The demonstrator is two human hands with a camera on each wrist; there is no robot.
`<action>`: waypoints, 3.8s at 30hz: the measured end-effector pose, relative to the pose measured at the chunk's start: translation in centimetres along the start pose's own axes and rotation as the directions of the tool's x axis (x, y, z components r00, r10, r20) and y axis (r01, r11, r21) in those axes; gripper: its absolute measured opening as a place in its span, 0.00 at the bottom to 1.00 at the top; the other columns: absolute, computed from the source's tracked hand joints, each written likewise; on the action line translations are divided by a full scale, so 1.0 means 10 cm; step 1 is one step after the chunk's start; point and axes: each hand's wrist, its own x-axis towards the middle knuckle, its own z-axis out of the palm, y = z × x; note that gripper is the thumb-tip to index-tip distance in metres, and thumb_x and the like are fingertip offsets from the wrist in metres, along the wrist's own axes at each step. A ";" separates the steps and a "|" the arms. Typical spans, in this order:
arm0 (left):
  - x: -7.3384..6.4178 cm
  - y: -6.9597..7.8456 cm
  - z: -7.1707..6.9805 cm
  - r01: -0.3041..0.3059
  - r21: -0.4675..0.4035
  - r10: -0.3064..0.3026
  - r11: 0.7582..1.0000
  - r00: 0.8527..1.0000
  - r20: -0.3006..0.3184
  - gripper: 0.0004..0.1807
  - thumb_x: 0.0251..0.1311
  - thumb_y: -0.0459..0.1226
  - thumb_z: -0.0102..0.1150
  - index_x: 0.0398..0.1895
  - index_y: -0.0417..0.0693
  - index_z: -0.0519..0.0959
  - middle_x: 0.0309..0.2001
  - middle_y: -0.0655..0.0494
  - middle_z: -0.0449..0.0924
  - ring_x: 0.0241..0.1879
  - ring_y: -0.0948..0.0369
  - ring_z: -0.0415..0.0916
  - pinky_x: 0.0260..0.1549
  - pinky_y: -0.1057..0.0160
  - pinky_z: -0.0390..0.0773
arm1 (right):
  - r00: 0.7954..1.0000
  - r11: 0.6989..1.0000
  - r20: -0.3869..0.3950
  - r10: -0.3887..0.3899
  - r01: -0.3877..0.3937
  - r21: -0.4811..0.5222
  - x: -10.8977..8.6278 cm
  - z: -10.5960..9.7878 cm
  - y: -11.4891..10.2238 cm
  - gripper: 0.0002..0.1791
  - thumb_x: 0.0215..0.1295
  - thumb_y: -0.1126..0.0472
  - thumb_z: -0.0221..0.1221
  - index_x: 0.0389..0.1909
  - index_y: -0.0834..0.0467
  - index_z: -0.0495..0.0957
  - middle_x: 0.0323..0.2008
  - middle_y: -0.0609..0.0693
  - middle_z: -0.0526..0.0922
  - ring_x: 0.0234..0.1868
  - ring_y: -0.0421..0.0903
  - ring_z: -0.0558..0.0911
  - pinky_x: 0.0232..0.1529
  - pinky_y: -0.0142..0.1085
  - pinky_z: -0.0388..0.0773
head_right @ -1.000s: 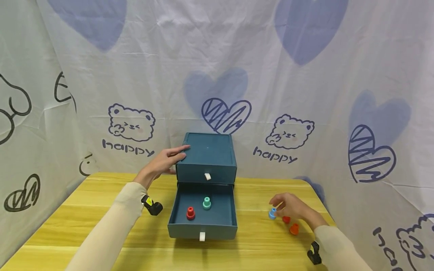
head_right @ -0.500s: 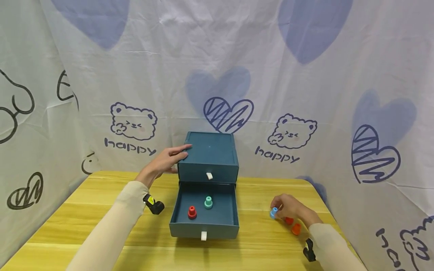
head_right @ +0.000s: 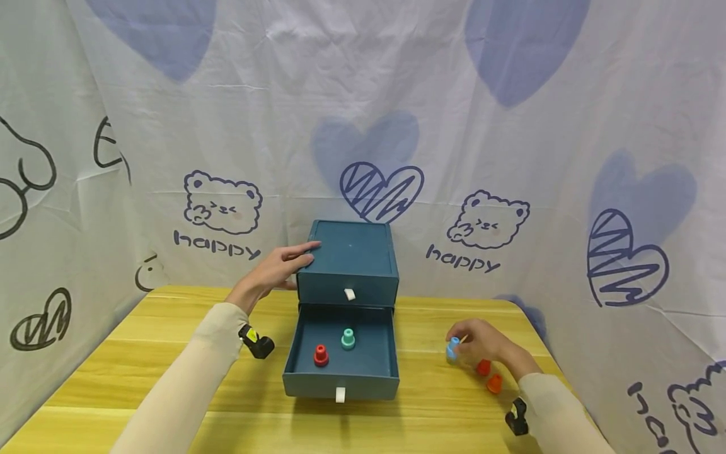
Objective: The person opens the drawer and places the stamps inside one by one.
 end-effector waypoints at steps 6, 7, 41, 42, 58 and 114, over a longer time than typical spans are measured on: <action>0.01 -0.01 0.00 0.001 0.014 -0.001 1.000 1.000 -0.003 0.30 0.78 0.50 0.50 0.80 0.62 0.63 0.83 0.46 0.50 0.79 0.42 0.56 0.64 0.39 0.77 | 0.997 0.988 0.035 0.063 -0.067 0.136 0.04 -0.06 -0.16 0.10 0.71 0.70 0.61 0.50 0.68 0.81 0.44 0.64 0.86 0.38 0.49 0.88 0.39 0.42 0.90; 0.01 -0.02 0.00 0.001 0.016 -0.001 1.000 1.000 -0.004 0.30 0.78 0.50 0.50 0.80 0.62 0.63 0.83 0.46 0.50 0.79 0.42 0.56 0.64 0.39 0.77 | 0.997 0.986 0.040 0.069 -0.074 0.151 0.04 -0.07 -0.19 0.11 0.71 0.69 0.61 0.51 0.68 0.80 0.45 0.65 0.85 0.39 0.50 0.88 0.39 0.44 0.90; 0.01 -0.02 0.00 -0.006 -0.002 0.006 1.000 1.000 0.006 0.29 0.79 0.48 0.48 0.81 0.60 0.62 0.84 0.46 0.50 0.79 0.41 0.56 0.63 0.38 0.77 | 0.997 0.995 -0.004 -0.080 0.080 -0.057 0.22 -0.26 -0.91 0.14 0.71 0.67 0.62 0.56 0.60 0.83 0.46 0.55 0.89 0.44 0.46 0.87 0.49 0.32 0.85; 0.01 -0.02 0.00 -0.007 -0.001 0.007 1.000 1.000 0.008 0.29 0.79 0.48 0.48 0.81 0.60 0.62 0.84 0.46 0.50 0.79 0.41 0.56 0.63 0.38 0.77 | 0.997 0.995 -0.003 -0.084 0.083 -0.060 0.23 -0.26 -0.92 0.14 0.71 0.67 0.62 0.56 0.59 0.83 0.46 0.55 0.89 0.44 0.46 0.87 0.49 0.32 0.85; 0.01 -0.01 0.00 -0.003 -0.009 0.003 1.000 1.000 0.004 0.29 0.79 0.48 0.49 0.80 0.60 0.62 0.83 0.45 0.50 0.79 0.41 0.56 0.63 0.39 0.77 | 0.993 0.990 0.010 -0.122 0.122 -0.070 0.34 -0.26 -1.15 0.14 0.72 0.66 0.61 0.56 0.59 0.84 0.48 0.54 0.89 0.42 0.42 0.86 0.51 0.33 0.85; 0.01 -0.02 -0.01 -0.004 -0.004 0.004 1.000 1.000 0.008 0.29 0.79 0.49 0.48 0.80 0.60 0.63 0.84 0.46 0.50 0.80 0.41 0.55 0.64 0.36 0.75 | 0.967 0.972 0.216 -0.135 0.171 -0.160 0.77 0.18 -1.74 0.12 0.70 0.64 0.65 0.52 0.57 0.85 0.50 0.51 0.88 0.46 0.42 0.86 0.50 0.33 0.87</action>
